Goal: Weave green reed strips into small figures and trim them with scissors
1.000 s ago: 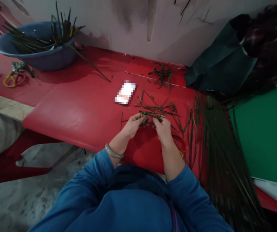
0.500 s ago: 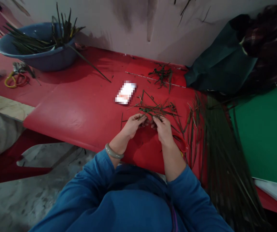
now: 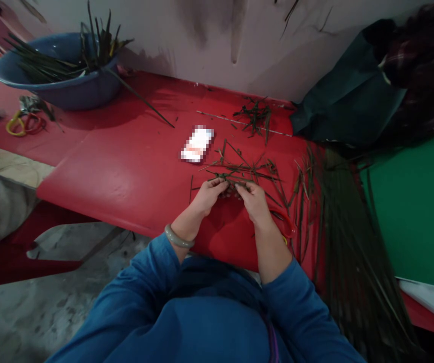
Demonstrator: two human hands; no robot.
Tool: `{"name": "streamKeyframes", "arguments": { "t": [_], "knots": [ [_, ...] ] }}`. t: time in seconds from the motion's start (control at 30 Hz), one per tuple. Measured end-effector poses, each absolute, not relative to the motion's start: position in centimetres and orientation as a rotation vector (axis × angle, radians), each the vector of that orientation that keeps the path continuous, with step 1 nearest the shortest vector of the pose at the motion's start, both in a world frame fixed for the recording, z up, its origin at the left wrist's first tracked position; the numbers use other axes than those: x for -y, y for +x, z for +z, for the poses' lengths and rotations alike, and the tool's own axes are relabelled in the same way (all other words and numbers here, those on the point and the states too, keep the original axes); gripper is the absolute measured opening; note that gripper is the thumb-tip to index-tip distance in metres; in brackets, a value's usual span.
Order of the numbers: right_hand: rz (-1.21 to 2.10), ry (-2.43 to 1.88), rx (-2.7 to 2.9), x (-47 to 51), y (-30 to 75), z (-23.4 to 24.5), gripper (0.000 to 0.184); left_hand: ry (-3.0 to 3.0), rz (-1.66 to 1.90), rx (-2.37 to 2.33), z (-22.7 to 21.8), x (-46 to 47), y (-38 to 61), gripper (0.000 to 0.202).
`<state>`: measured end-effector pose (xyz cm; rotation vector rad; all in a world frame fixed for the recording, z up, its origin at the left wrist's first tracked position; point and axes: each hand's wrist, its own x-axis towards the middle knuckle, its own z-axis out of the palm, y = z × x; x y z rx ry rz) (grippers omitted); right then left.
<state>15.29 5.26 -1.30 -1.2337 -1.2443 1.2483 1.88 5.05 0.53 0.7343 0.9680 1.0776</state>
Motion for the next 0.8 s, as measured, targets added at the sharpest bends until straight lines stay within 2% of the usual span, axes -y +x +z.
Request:
{"name": "streamKeyframes", "arguments": {
  "t": [0.37,0.63,0.8],
  "knots": [
    [0.97,-1.209,1.378,-5.84,16.18,-2.0,0.013,0.665,1.09,-0.889,0.78,-4.73,1.95,0.024],
    [0.994,-1.164,1.371,-5.79,15.86,-1.65,0.008,0.649,1.072,-0.89,0.9,-4.8,1.74,0.021],
    [1.089,-1.205,1.188,-5.89,15.69,-1.54,0.016,0.643,1.121,-0.94,1.08,-4.86,1.85,0.018]
  ]
}}
